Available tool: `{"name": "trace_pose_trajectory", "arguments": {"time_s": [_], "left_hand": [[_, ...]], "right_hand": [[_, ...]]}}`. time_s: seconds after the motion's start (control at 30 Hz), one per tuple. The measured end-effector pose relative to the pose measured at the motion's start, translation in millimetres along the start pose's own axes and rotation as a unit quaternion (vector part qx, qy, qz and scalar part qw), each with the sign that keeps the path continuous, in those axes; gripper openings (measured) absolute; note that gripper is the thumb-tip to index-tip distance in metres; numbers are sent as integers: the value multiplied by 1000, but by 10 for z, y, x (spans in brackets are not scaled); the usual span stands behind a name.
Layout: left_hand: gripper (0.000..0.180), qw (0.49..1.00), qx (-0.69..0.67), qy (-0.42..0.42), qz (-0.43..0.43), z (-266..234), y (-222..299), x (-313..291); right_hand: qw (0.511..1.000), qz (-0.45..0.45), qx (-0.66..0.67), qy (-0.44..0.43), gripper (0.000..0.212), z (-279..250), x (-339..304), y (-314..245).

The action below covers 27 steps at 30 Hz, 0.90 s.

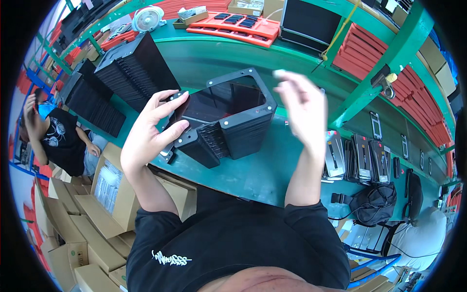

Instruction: Assembling electronic devices by inserting screens into plastic housings and stacking them.

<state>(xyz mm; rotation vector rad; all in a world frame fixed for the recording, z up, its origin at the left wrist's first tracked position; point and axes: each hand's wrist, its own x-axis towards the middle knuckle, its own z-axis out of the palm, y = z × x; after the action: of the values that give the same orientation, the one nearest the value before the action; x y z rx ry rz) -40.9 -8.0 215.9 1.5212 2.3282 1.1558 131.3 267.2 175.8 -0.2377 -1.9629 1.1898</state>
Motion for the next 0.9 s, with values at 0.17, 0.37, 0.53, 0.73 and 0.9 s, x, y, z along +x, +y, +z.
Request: {"name": "trace_pose_trajectory", "arguments": {"time_s": [0.17,0.37,0.53,0.73,0.9], "left_hand": [[52,997,-65,26,45,134,-178,-43],[53,996,-77,17,43,172,-213,-31],[71,991,-111,50,59,268,-279,-14],[94,993,-40,67,91,266,-262,-23],[93,984,-8,109,137,317,-405,16]], "right_hand": [[952,22,-55,302,25,-666,-58,0],[970,124,-19,206,31,-744,-64,82],[909,-91,331,-236,26,-153,-236,-270],[895,-175,195,-361,21,373,-225,-366],[887,-247,95,-379,23,448,-212,-287]]}}
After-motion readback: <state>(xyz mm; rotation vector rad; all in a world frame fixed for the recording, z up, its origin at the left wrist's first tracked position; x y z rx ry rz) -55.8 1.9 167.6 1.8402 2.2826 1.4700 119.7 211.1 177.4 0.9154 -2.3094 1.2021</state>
